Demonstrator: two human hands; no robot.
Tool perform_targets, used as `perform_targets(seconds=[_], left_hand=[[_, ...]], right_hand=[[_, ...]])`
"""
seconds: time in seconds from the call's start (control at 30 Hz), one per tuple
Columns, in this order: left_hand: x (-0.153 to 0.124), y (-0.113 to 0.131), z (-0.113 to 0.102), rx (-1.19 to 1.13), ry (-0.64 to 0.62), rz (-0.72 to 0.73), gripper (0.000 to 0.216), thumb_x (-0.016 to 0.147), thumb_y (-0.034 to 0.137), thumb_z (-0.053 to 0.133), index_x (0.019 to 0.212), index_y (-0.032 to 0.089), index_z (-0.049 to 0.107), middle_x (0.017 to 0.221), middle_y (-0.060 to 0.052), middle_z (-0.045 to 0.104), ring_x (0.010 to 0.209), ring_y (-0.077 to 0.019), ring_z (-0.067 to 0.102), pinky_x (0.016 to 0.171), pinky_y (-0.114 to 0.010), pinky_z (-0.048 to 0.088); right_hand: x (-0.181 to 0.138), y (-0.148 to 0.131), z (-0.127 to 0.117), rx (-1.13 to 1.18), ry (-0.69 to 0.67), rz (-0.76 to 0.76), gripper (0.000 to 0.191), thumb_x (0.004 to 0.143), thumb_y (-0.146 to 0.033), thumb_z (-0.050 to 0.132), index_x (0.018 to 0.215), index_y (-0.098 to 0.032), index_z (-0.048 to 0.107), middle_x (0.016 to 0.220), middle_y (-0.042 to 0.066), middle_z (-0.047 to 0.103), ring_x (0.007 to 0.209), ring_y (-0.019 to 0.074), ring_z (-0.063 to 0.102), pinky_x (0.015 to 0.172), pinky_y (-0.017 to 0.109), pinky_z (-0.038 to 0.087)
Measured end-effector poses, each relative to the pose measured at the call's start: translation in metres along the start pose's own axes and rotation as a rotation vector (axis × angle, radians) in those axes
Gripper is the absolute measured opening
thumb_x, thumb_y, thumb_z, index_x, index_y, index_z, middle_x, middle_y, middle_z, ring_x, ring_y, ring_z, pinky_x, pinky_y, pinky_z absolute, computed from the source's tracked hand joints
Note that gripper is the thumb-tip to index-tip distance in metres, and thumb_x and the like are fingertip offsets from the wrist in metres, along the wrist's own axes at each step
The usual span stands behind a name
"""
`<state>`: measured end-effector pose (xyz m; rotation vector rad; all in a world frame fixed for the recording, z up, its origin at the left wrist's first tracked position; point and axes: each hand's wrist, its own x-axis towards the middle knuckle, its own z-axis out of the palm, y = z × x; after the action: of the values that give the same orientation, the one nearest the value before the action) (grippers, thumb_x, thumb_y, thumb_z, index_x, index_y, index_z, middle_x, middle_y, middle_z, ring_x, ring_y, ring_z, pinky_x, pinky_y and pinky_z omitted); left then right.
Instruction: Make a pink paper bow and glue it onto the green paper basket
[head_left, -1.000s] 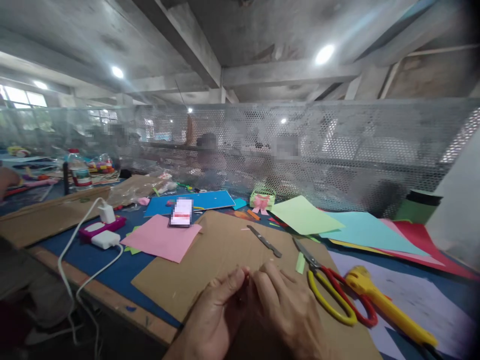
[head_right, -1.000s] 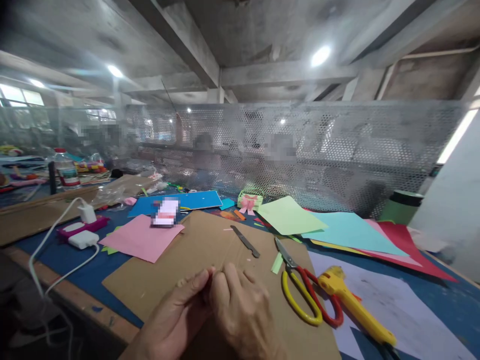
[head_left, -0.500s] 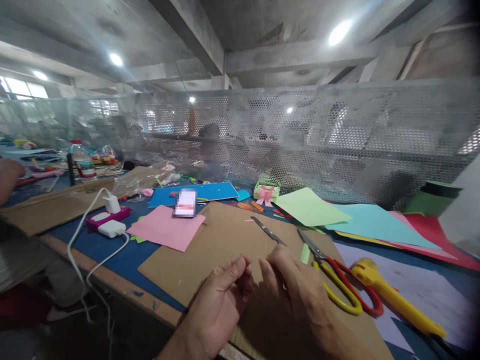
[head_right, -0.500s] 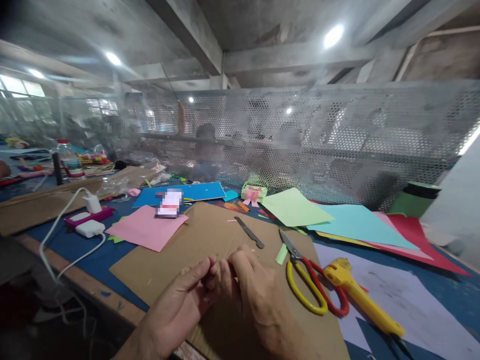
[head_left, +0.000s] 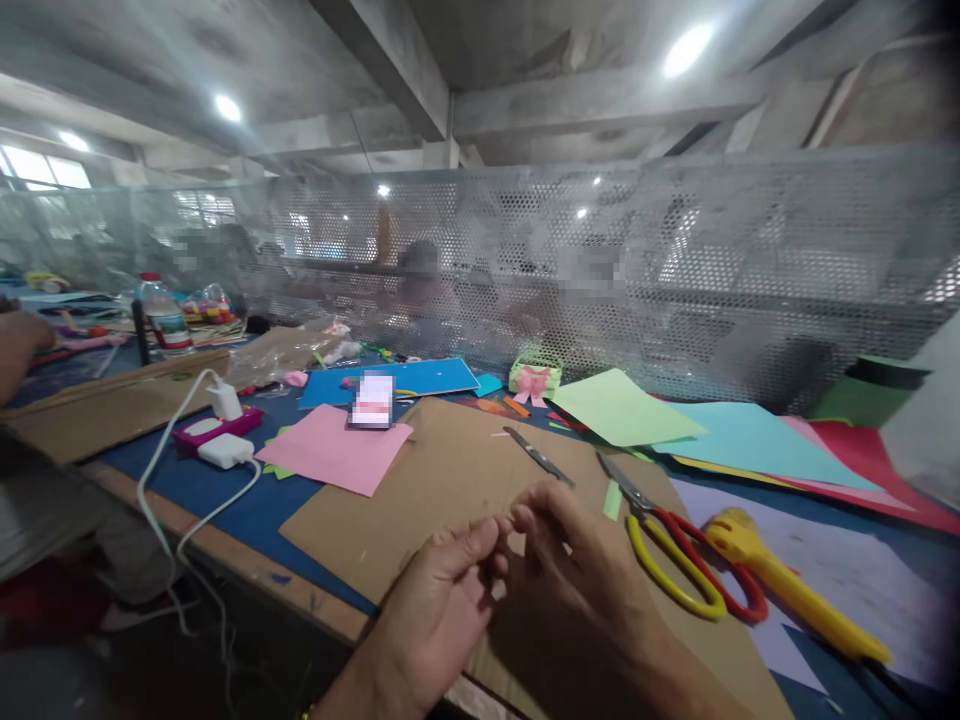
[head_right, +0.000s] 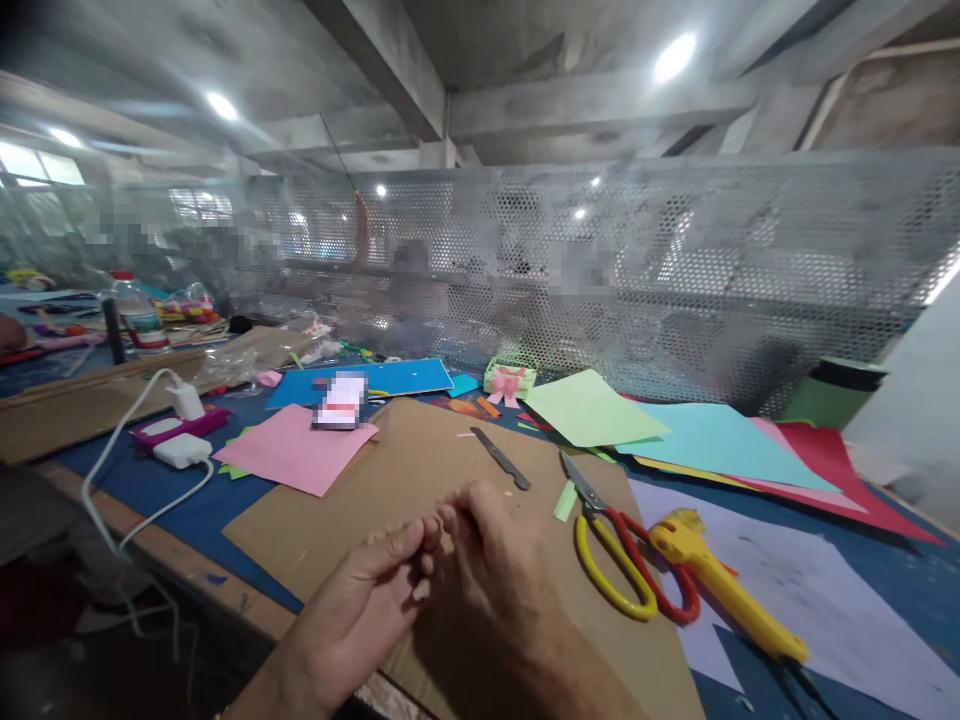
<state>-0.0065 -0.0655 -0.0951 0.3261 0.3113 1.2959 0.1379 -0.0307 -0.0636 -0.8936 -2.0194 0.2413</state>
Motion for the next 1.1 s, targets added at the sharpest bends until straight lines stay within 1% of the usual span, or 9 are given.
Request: perform_targets(seconds=[0.2, 0.43, 0.63, 0.73, 0.8, 0.87, 0.93, 1.0, 1.1], left_hand=[[-0.001, 0.001, -0.001, -0.033, 0.059, 0.007, 0.027, 0.068, 0.018, 0.092, 0.085, 0.006, 0.076, 0.080, -0.003, 0.062, 0.068, -0.0091, 0.056, 0.056, -0.019, 0.041], [0.002, 0.002, -0.003, -0.063, 0.082, -0.003, 0.031, 0.069, 0.018, 0.092, 0.090, 0.006, 0.074, 0.083, -0.004, 0.062, 0.070, -0.0101, 0.056, 0.057, -0.020, 0.041], [-0.006, 0.003, 0.007, 0.040, 0.016, 0.062, 0.042, 0.064, 0.038, 0.095, 0.072, 0.012, 0.063, 0.073, -0.003, 0.061, 0.061, -0.0092, 0.054, 0.053, -0.020, 0.038], [-0.021, 0.021, 0.006, 0.329, -0.082, 0.093, 0.046, 0.067, 0.049, 0.090, 0.069, 0.014, 0.060, 0.061, -0.001, 0.058, 0.050, -0.0086, 0.051, 0.050, -0.020, 0.036], [-0.033, 0.044, -0.001, 0.618, -0.071, 0.193, 0.043, 0.074, 0.054, 0.084, 0.072, 0.016, 0.063, 0.062, -0.003, 0.062, 0.050, -0.0121, 0.054, 0.052, -0.024, 0.042], [-0.041, 0.078, -0.011, 1.169, -0.026, 0.383, 0.037, 0.093, 0.048, 0.064, 0.079, 0.015, 0.071, 0.074, -0.009, 0.070, 0.064, -0.0176, 0.064, 0.064, -0.028, 0.050], [-0.041, 0.120, -0.023, 1.943, 0.044, 0.618, 0.034, 0.102, 0.036, 0.048, 0.090, 0.018, 0.074, 0.084, -0.009, 0.072, 0.076, -0.0188, 0.067, 0.073, -0.029, 0.051], [-0.033, 0.165, -0.036, 2.145, 0.120, 0.668, 0.023, 0.096, 0.022, 0.052, 0.098, 0.017, 0.075, 0.102, -0.012, 0.073, 0.099, -0.0250, 0.066, 0.092, -0.037, 0.047], [-0.019, 0.221, -0.053, 2.357, 0.228, 0.645, 0.022, 0.091, 0.012, 0.052, 0.100, 0.014, 0.072, 0.106, -0.016, 0.070, 0.104, -0.0282, 0.063, 0.096, -0.043, 0.044]], right_hand=[[0.004, 0.016, -0.001, -0.028, -0.048, 0.165, 0.034, 0.102, -0.042, 0.036, 0.074, -0.026, 0.044, 0.052, -0.006, 0.048, 0.045, 0.0131, 0.048, 0.046, 0.025, 0.037], [0.006, 0.004, -0.001, -0.025, -0.125, 0.220, 0.040, 0.099, -0.049, 0.038, 0.068, -0.026, 0.045, 0.057, -0.002, 0.055, 0.051, 0.0148, 0.051, 0.051, 0.027, 0.042], [0.001, -0.002, 0.000, -0.013, -0.154, 0.291, 0.038, 0.095, -0.047, 0.049, 0.064, -0.024, 0.048, 0.053, -0.004, 0.053, 0.050, 0.0141, 0.051, 0.043, 0.024, 0.037], [-0.008, 0.004, 0.005, 0.012, -0.152, 0.344, 0.033, 0.098, -0.041, 0.046, 0.069, -0.025, 0.047, 0.051, -0.006, 0.049, 0.045, 0.0133, 0.049, 0.039, 0.023, 0.034], [-0.013, 0.012, 0.008, 0.030, -0.194, 0.319, 0.032, 0.100, -0.042, 0.044, 0.073, -0.026, 0.050, 0.054, -0.006, 0.052, 0.048, 0.0142, 0.051, 0.041, 0.023, 0.038], [-0.015, 0.018, 0.011, 0.030, -0.272, 0.249, 0.029, 0.099, -0.042, 0.046, 0.076, -0.027, 0.053, 0.060, -0.004, 0.058, 0.053, 0.0154, 0.056, 0.044, 0.024, 0.042], [-0.014, 0.016, 0.012, -0.005, -0.323, 0.210, 0.027, 0.098, -0.040, 0.047, 0.074, -0.028, 0.052, 0.062, -0.004, 0.060, 0.055, 0.0161, 0.058, 0.044, 0.025, 0.041], [-0.012, 0.006, 0.012, -0.050, -0.310, 0.233, 0.029, 0.097, -0.040, 0.047, 0.071, -0.027, 0.049, 0.059, -0.004, 0.058, 0.055, 0.0163, 0.056, 0.044, 0.026, 0.038], [-0.007, -0.016, 0.011, -0.070, -0.272, 0.263, 0.034, 0.096, -0.043, 0.046, 0.067, -0.027, 0.046, 0.058, -0.004, 0.055, 0.055, 0.0162, 0.054, 0.047, 0.028, 0.037]])
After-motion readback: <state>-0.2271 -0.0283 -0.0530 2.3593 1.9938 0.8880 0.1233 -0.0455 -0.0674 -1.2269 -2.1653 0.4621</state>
